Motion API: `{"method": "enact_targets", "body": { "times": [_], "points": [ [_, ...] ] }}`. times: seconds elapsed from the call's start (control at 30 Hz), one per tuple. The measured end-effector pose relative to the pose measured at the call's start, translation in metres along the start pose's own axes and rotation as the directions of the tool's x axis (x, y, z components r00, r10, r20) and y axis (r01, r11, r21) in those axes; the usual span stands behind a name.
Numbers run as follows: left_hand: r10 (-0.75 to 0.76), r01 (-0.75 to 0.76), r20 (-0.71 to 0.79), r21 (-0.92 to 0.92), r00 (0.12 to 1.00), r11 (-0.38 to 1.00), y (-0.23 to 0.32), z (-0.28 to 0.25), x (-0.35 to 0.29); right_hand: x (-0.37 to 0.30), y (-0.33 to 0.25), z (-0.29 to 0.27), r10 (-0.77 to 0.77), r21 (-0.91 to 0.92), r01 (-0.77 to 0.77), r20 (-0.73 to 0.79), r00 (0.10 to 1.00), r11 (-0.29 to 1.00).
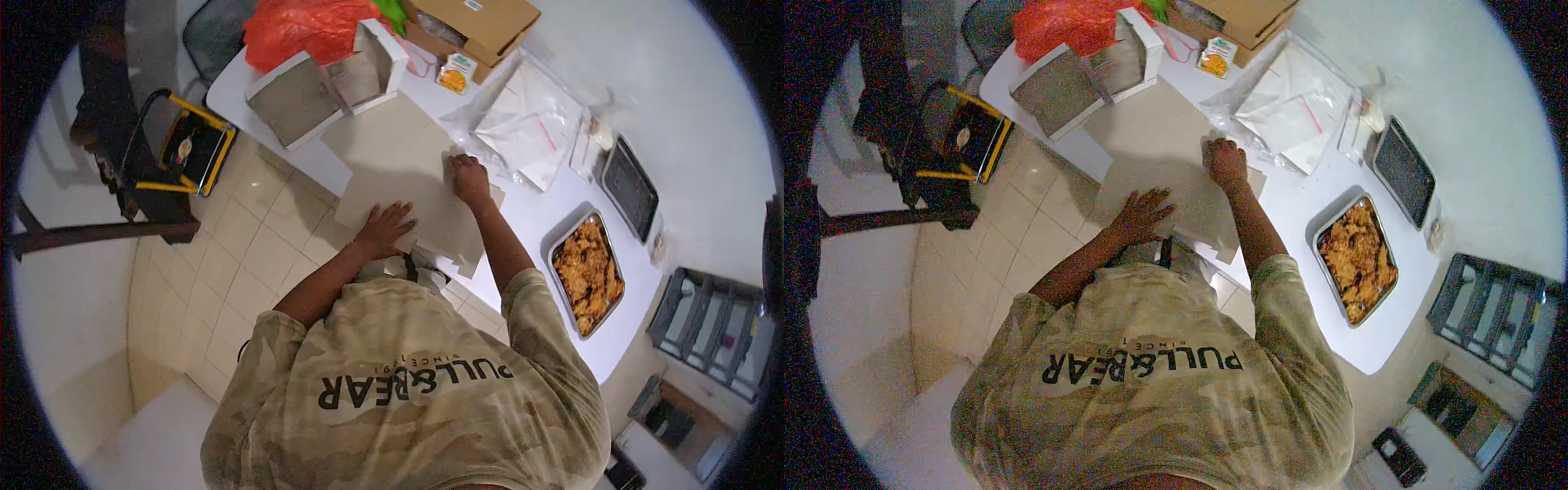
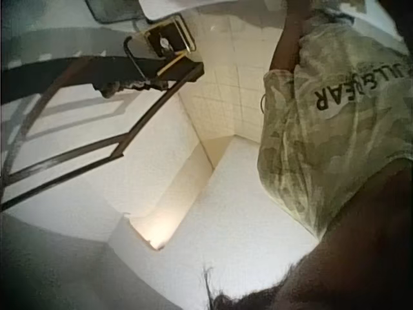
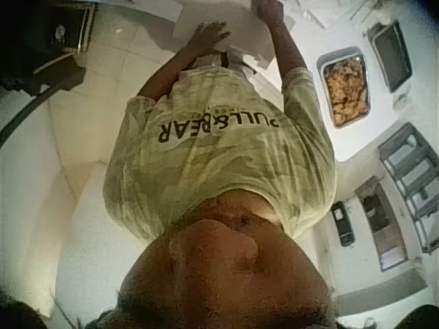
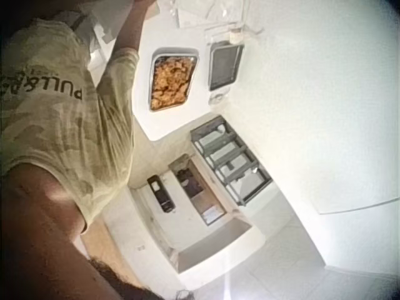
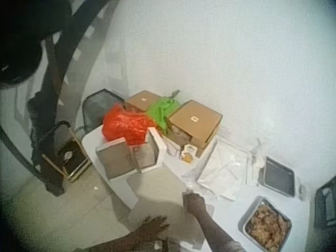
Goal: The person assembles several cardboard food boxes by folding and tucking their flaps, then handles a clear plastic bag and continues folding additional boxes on a table.
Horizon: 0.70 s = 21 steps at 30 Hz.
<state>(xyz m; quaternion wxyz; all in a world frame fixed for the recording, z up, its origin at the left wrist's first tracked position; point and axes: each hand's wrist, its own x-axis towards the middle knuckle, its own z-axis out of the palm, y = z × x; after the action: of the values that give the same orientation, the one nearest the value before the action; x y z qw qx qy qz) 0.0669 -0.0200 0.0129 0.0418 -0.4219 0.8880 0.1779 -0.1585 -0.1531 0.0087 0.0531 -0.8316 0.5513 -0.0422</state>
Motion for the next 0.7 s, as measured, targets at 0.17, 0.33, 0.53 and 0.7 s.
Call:
{"method": "enact_targets", "body": {
  "times": [0.17,0.33,0.53,0.7],
  "points": [
    [-0.014,0.014,0.007,-0.001,1.0,1.0,0.0,0.001,-0.006,0.014,-0.048,-0.016,0.15,0.09,-0.17,0.192,0.97,0.981],
    [0.034,-0.034,0.017,-0.015,0.999,0.999,-0.014,0.007,0.004,0.019,-0.045,-0.008,0.22,0.118,-0.241,0.169,0.961,0.963],
    [-0.032,0.042,0.08,-0.135,0.996,0.99,-0.026,0.01,0.026,-0.016,-0.051,0.024,-0.004,-0.093,0.008,0.048,0.999,0.996],
    [-0.355,0.366,0.094,-0.159,0.93,0.917,-0.02,0.001,0.027,-0.066,-0.075,0.036,-0.06,-0.109,0.049,-0.105,0.993,0.993]
  ]
}}
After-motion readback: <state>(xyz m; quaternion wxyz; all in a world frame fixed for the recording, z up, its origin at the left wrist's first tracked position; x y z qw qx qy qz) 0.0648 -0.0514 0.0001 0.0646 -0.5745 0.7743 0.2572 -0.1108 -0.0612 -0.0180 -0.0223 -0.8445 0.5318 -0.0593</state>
